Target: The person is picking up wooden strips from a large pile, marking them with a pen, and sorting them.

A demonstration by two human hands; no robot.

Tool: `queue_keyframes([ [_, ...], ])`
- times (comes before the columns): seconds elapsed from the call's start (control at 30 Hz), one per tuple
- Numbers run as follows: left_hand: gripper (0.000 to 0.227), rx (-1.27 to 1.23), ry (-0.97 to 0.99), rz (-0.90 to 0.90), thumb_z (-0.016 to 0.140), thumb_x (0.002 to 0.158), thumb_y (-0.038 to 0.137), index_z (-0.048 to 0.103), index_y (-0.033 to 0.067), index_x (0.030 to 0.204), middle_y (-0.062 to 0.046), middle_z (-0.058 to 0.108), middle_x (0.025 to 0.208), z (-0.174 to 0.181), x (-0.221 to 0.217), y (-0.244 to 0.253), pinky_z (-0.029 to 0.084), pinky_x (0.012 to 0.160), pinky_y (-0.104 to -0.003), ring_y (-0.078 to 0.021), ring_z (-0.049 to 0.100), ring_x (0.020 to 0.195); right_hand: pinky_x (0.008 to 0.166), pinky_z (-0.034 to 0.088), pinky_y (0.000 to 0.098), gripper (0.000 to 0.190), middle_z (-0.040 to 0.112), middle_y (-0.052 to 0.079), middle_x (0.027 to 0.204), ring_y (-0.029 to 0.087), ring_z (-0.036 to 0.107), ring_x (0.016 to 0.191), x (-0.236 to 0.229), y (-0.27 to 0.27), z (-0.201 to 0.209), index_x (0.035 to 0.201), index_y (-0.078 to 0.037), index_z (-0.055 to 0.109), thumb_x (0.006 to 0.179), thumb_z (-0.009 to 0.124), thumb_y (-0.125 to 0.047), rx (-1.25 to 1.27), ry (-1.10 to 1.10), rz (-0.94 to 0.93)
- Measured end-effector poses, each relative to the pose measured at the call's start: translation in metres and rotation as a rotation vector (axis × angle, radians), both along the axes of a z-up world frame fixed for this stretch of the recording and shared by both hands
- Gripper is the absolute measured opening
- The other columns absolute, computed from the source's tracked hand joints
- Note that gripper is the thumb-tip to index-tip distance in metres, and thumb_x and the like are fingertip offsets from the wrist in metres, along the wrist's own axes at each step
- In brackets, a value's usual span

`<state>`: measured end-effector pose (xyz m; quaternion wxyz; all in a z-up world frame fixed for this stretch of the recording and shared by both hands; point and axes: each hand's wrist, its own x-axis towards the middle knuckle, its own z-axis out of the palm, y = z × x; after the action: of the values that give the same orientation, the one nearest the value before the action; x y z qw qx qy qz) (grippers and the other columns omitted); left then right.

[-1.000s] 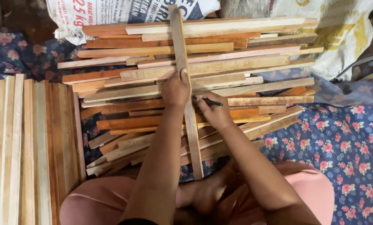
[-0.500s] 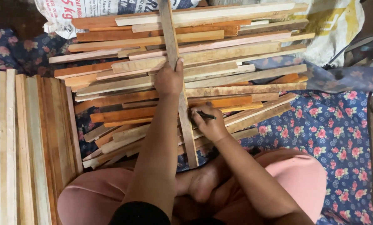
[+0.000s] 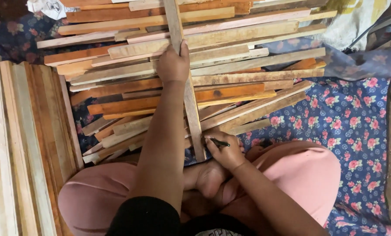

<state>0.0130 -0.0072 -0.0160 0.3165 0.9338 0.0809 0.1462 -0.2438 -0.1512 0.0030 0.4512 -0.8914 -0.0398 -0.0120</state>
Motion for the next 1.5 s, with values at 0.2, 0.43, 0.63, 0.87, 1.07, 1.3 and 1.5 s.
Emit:
queue_keyframes([
  [0.2, 0.056, 0.067, -0.050, 0.013, 0.046, 0.101, 0.050, 0.073, 0.0033, 0.088, -0.014, 0.073, 0.070, -0.008, 0.003, -0.001, 0.052, 0.047, -0.045, -0.0329, 0.066, 0.051, 0.075, 0.056, 0.0308, 0.018, 0.079, 0.008, 0.098, 0.026, 0.073, 0.077, -0.027, -0.006, -0.022, 0.099, -0.004, 0.076, 0.085, 0.069, -0.011, 0.079, 0.022, 0.044],
  [0.43, 0.054, 0.091, -0.091, 0.020, 0.047, 0.101, 0.049, 0.072, 0.0038, 0.084, -0.013, 0.072, 0.065, -0.008, 0.001, -0.002, 0.053, 0.046, -0.046, -0.0331, 0.067, 0.050, 0.073, 0.056, 0.0286, 0.016, 0.079, 0.008, 0.094, 0.024, 0.072, 0.076, -0.043, -0.004, -0.019, 0.096, -0.002, 0.076, 0.081, 0.071, -0.005, 0.126, 0.052, 0.017],
  [0.63, 0.052, 0.075, -0.031, 0.024, 0.046, 0.102, 0.049, 0.072, 0.0060, 0.087, -0.012, 0.073, 0.068, -0.001, 0.002, -0.002, 0.054, 0.047, -0.046, -0.0324, 0.067, 0.052, 0.074, 0.054, 0.0302, 0.014, 0.079, 0.005, 0.087, 0.025, 0.069, 0.069, -0.046, -0.004, -0.013, 0.090, -0.004, 0.078, 0.079, 0.069, -0.008, 0.079, 0.046, 0.021],
  [0.87, 0.056, 0.063, -0.023, 0.026, 0.046, 0.102, 0.050, 0.074, 0.0031, 0.088, -0.014, 0.073, 0.070, -0.002, 0.000, -0.002, 0.054, 0.049, -0.045, -0.0329, 0.067, 0.053, 0.075, 0.052, 0.0300, 0.010, 0.077, 0.004, 0.081, 0.022, 0.065, 0.072, -0.057, 0.000, -0.029, 0.085, -0.009, 0.077, 0.080, 0.068, -0.011, 0.085, 0.148, 0.037],
  [1.07, 0.047, -0.024, -0.180, 0.127, 0.061, 0.095, 0.055, 0.071, 0.0088, 0.097, -0.014, 0.069, 0.086, -0.038, 0.008, -0.004, 0.062, 0.067, -0.049, -0.0373, 0.075, 0.085, 0.082, 0.056, 0.0367, 0.021, 0.075, 0.008, 0.071, 0.024, 0.071, 0.075, -0.025, -0.014, -0.044, 0.082, -0.014, 0.078, 0.092, 0.060, -0.017, 0.376, 0.248, -0.194],
  [1.3, 0.048, -0.183, -0.206, 0.068, 0.064, 0.094, 0.052, 0.067, 0.0040, 0.089, -0.022, 0.070, 0.076, -0.027, -0.001, 0.007, 0.059, 0.064, -0.049, -0.0422, 0.074, 0.081, 0.124, 0.008, 0.0501, 0.043, 0.075, -0.006, 0.072, 0.020, 0.074, 0.099, 0.016, -0.006, -0.086, 0.086, -0.032, 0.076, 0.095, 0.051, -0.066, 0.079, 0.772, -0.225],
  [1.5, 0.054, -0.261, -0.148, 0.011, 0.061, 0.097, 0.054, 0.067, 0.0010, 0.091, -0.024, 0.071, 0.077, -0.013, -0.009, 0.015, 0.060, 0.062, -0.048, -0.0426, 0.074, 0.082, 0.068, 0.050, 0.0316, 0.017, 0.065, 0.010, 0.057, 0.020, 0.063, 0.061, 0.017, 0.010, -0.052, 0.093, -0.002, 0.080, 0.089, 0.079, -0.018, 0.433, 0.547, -0.172],
])
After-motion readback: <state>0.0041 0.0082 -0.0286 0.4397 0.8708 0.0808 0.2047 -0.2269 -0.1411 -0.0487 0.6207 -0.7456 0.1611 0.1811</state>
